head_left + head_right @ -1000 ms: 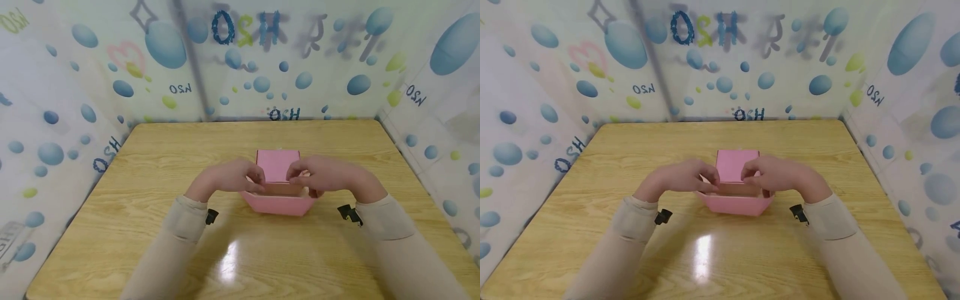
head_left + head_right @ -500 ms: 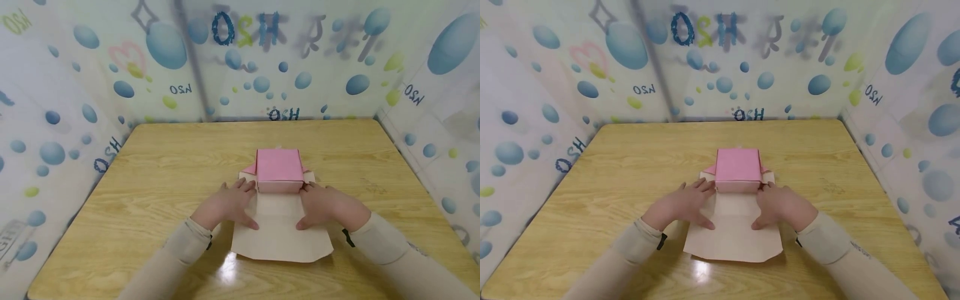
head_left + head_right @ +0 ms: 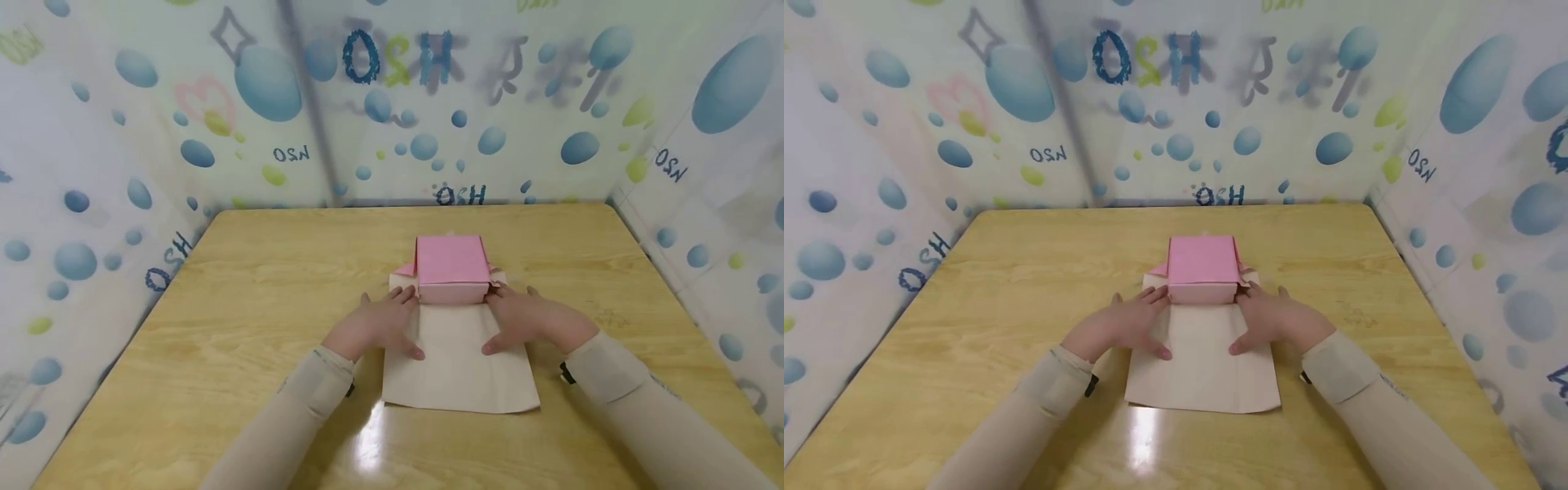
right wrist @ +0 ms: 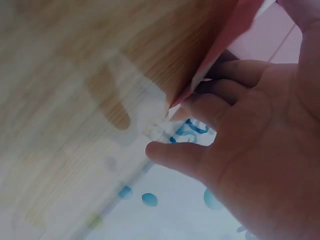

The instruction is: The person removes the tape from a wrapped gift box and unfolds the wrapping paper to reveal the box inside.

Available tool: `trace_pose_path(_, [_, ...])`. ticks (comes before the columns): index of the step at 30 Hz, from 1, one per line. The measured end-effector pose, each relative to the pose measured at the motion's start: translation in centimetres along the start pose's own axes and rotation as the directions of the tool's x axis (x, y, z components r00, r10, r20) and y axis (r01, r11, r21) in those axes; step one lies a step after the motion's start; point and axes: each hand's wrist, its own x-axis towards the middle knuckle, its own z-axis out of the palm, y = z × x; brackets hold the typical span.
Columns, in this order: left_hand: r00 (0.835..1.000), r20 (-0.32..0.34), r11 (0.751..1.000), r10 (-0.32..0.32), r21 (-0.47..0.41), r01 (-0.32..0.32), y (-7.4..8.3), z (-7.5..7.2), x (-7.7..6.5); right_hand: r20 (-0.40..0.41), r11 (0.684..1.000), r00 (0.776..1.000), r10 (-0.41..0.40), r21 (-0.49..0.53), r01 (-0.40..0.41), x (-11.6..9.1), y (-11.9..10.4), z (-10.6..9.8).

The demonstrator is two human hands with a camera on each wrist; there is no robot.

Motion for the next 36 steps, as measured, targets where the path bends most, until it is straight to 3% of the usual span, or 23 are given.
trace_pose_path(5, [1.000, -0.006, 1.000, -0.009, -0.022, 0.009, -0.2, -0.1, 0.2, 0.027, 1.000, 1.000, -0.010, 0.015, 0.009, 0.4, 0.4, -0.3])
trace_pose_path(11, [0.999, -0.041, 0.999, 0.000, -0.038, -0.001, -0.3, -0.3, 0.6, -0.003, 0.999, 0.999, -0.035, 0.036, 0.035, 0.1, 0.7, -0.5])
trace_pose_path(15, [0.992, -0.106, 0.992, 0.075, -0.092, -0.085, -1.2, -0.9, 1.7, -0.066, 0.994, 0.994, -0.090, 0.062, 0.094, 0.1, 1.3, -1.0])
trace_pose_path(19, [0.959, -0.204, 0.958, 0.196, -0.170, -0.232, -2.1, -1.5, 2.3, -0.131, 0.973, 0.973, -0.188, 0.107, 0.202, 0.1, 2.0, -1.6])
trace_pose_path(21, [0.948, -0.237, 0.946, 0.212, -0.194, -0.260, -2.3, -1.9, 2.4, -0.159, 0.958, 0.958, -0.240, 0.120, 0.260, 0.0, 2.1, -2.1])
trace_pose_path(26, [0.954, -0.255, 0.923, 0.160, -0.305, -0.237, -2.3, -2.6, 2.4, -0.178, 0.941, 0.944, -0.276, 0.149, 0.304, 0.1, 2.1, -3.5])
trace_pose_path(29, [0.951, -0.270, 0.878, 0.151, -0.405, -0.255, -2.1, -3.0, 2.7, -0.195, 0.939, 0.947, -0.256, 0.183, 0.291, 0.3, 2.1, -4.2])
trace_pose_path(33, [0.929, -0.333, 0.840, 0.162, -0.448, -0.307, -2.3, -3.5, 3.5, -0.243, 0.933, 0.936, -0.253, 0.194, 0.302, 1.1, 2.1, -5.0])
trace_pose_path(36, [0.913, -0.380, 0.841, 0.150, -0.436, -0.319, -2.6, -4.0, 4.2, -0.277, 0.931, 0.934, -0.226, 0.220, 0.291, 1.8, 1.9, -5.7])
